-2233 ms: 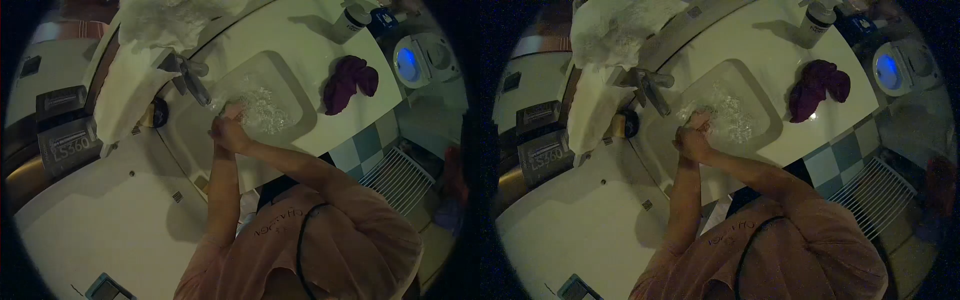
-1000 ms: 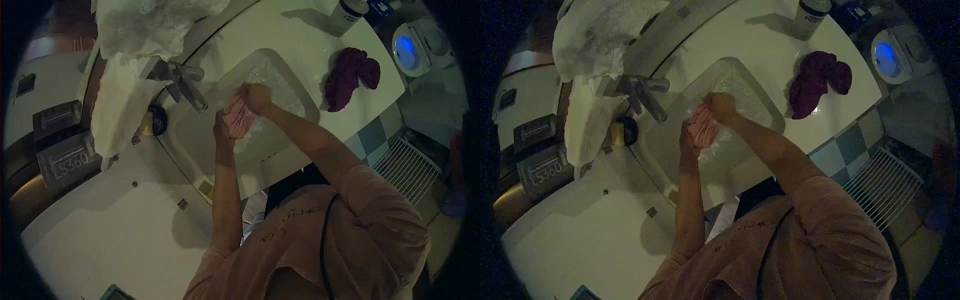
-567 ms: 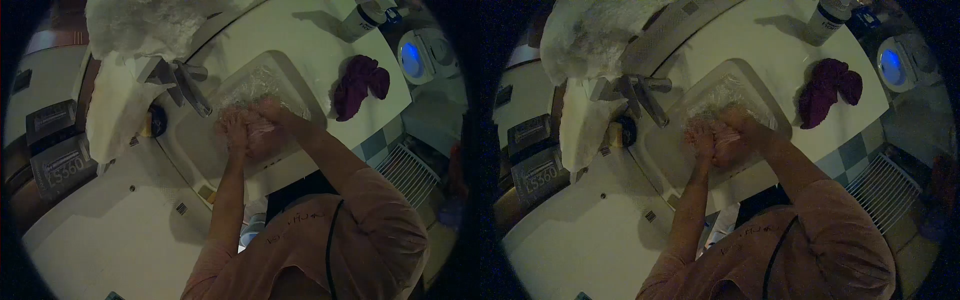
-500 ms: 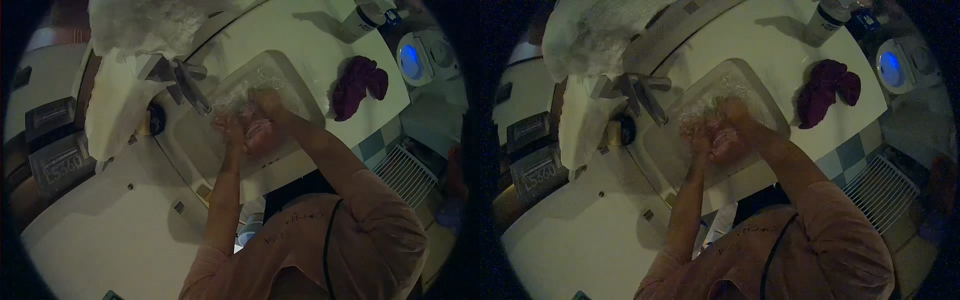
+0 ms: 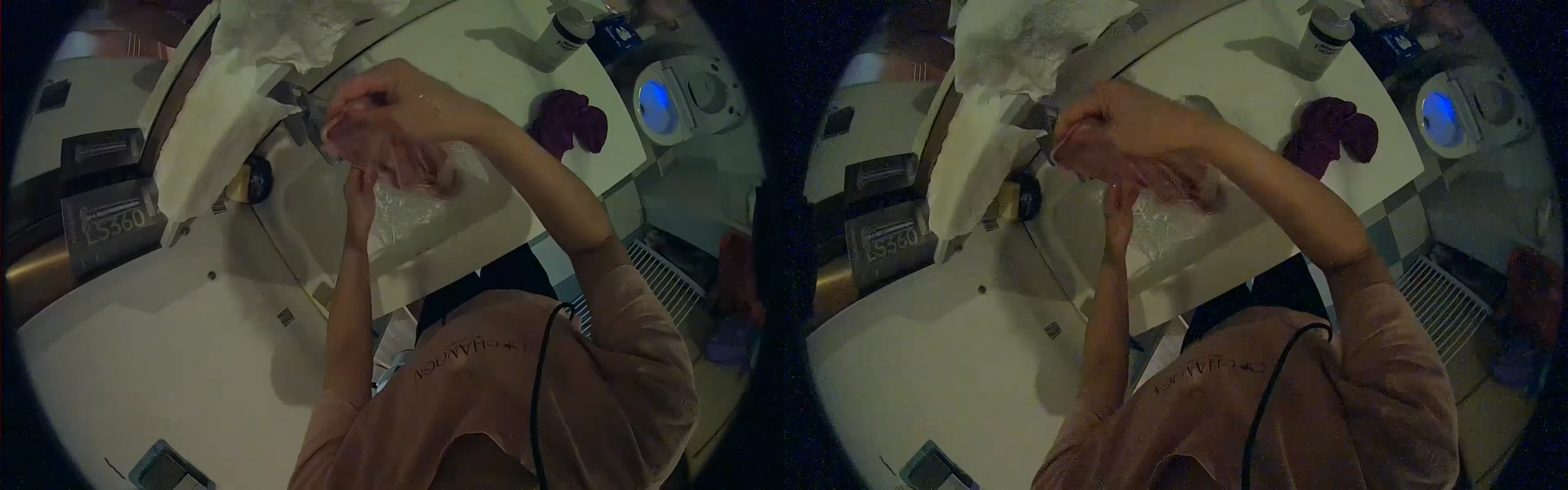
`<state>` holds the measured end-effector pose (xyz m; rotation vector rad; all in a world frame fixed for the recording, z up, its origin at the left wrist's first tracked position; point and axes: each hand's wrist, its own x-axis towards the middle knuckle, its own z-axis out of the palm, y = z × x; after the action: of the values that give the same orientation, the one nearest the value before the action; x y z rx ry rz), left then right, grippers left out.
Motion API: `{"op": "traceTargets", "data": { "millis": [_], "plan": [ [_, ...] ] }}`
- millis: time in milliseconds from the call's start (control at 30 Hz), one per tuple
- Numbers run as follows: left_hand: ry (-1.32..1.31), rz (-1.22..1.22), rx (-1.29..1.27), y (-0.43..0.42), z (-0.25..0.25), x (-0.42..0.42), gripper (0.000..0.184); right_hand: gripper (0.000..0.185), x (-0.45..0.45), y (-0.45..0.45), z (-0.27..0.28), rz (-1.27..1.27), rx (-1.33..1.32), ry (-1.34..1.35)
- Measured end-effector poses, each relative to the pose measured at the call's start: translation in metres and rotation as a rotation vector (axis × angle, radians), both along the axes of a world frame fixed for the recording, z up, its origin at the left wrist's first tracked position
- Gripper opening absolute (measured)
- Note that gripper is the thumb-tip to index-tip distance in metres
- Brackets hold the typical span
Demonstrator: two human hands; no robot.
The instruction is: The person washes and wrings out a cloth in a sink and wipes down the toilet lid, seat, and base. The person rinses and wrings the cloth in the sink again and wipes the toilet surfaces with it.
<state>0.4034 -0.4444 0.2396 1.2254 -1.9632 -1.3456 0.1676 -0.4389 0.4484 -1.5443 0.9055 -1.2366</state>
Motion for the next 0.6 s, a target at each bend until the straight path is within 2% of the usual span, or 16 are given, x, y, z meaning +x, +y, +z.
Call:
{"op": "traceTargets", "data": {
  "millis": [33,67,133,200,300,333,400,433,467,500,567,600],
  "plan": [
    [0.258,0.135,0.105,0.003,0.016,0.003,0.022,0.012,-0.006,0.0,0.004,-0.036,-0.144,0.023],
    [0.518,0.271,0.208,0.006,0.03,0.008,0.023,0.012,-0.012,0.004,0.013,-0.03,-0.142,0.02],
    [0.234,0.351,0.067,0.009,0.067,0.032,0.026,0.014,-0.027,0.016,0.027,-0.14,-0.123,-0.103],
    [-0.067,0.328,-0.235,0.017,0.121,0.035,0.025,0.018,-0.044,0.028,0.027,-0.179,-0.042,-0.078],
    [0.067,0.392,-0.202,0.017,0.144,0.051,0.023,0.019,-0.054,0.036,0.001,-0.174,0.066,-0.017],
    [0.066,0.392,-0.203,0.014,0.141,0.055,0.023,0.017,-0.052,0.036,-0.019,-0.122,0.096,0.014],
    [-0.009,0.324,-0.087,0.011,0.121,0.066,0.017,0.024,-0.045,0.035,-0.071,-0.005,0.214,0.246],
    [-0.01,0.324,-0.09,0.007,0.088,0.078,0.017,0.026,-0.038,0.034,-0.105,0.01,0.162,0.451],
    [-0.027,0.201,-0.077,0.003,0.039,0.093,0.018,0.028,-0.029,0.035,-0.14,0.025,0.111,0.654],
    [-0.042,0.077,-0.062,0.0,0.014,0.099,0.021,0.028,-0.021,0.038,-0.168,0.115,0.079,0.632],
    [-0.564,-0.192,-0.378,0.018,0.012,0.07,0.022,0.028,-0.004,0.044,-0.213,0.201,0.05,0.607],
    [-0.563,-0.195,-0.377,0.023,-0.003,0.068,0.022,0.021,0.006,0.05,-0.229,0.21,-0.076,0.865]
  ]
}}
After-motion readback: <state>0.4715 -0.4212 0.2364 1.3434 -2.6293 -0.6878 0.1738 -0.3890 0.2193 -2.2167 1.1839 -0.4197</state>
